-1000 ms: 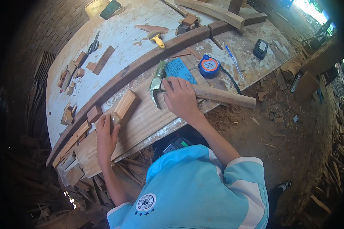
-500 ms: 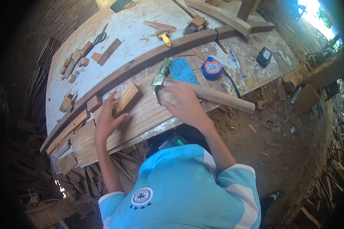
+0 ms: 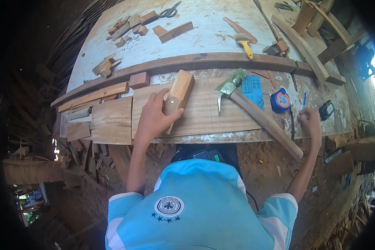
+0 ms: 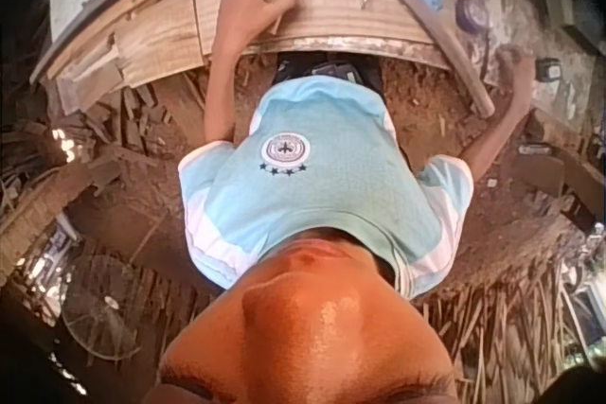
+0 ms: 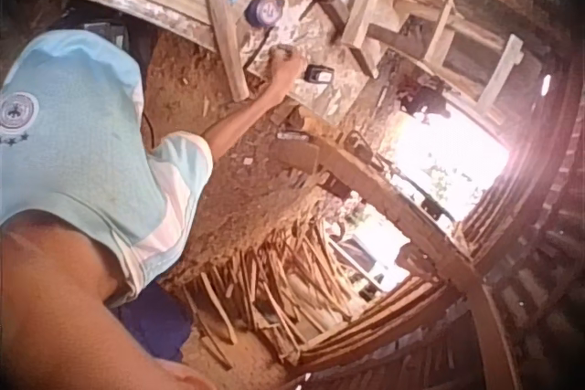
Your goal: Hammering nails into wood and sanding wooden pieces to assemble a small structure.
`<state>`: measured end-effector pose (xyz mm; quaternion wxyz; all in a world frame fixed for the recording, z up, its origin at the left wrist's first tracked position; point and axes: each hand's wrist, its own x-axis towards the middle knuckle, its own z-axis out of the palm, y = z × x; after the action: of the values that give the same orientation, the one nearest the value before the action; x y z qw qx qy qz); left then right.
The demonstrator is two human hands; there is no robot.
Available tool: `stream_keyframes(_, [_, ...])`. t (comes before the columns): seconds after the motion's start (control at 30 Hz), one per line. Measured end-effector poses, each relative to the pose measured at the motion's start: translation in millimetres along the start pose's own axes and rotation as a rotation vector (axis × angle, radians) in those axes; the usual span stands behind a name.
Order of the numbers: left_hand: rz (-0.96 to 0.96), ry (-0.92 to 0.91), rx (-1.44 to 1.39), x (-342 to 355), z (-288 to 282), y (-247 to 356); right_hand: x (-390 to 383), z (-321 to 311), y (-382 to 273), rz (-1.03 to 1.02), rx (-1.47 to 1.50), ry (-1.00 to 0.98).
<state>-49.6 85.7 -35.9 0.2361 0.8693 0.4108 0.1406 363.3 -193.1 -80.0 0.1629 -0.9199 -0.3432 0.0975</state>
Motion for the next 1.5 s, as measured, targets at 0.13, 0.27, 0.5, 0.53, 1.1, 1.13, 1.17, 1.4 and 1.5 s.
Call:
stream_keyframes(0.13, [-0.132,-0.160,-0.202,4,-9,-4,10,0,11,-0.029,0.029,0.151])
stream_keyframes(0.27, [-0.116,-0.094,-0.247,22,-3,-5,-28,-19,-58,-0.058,0.184,0.609])
stream_keyframes(0.5, [0.060,-0.083,-0.147,45,1,19,-34,32,-224,-0.162,1.144,0.027])
stream_keyframes(0.53, [0.094,-0.065,-0.121,47,3,14,-30,44,-247,-0.175,1.063,-0.093])
stream_keyframes(1.1, [0.165,-0.136,-0.197,37,-2,-10,-42,80,-298,-0.349,0.863,-0.611])
stream_keyframes(1.13, [0.162,-0.131,-0.199,37,-2,-11,-44,80,-301,-0.353,0.859,-0.614])
stream_keyframes(1.17, [0.175,-0.129,-0.216,37,-2,-11,-46,79,-303,-0.343,0.835,-0.609])
stream_keyframes(1.4, [0.249,-0.031,-0.379,66,5,-18,-44,81,-303,-0.363,0.861,-0.675])
stream_keyframes(1.5, [0.213,-0.063,-0.173,77,4,-4,-46,82,-304,-0.340,0.909,-0.684])
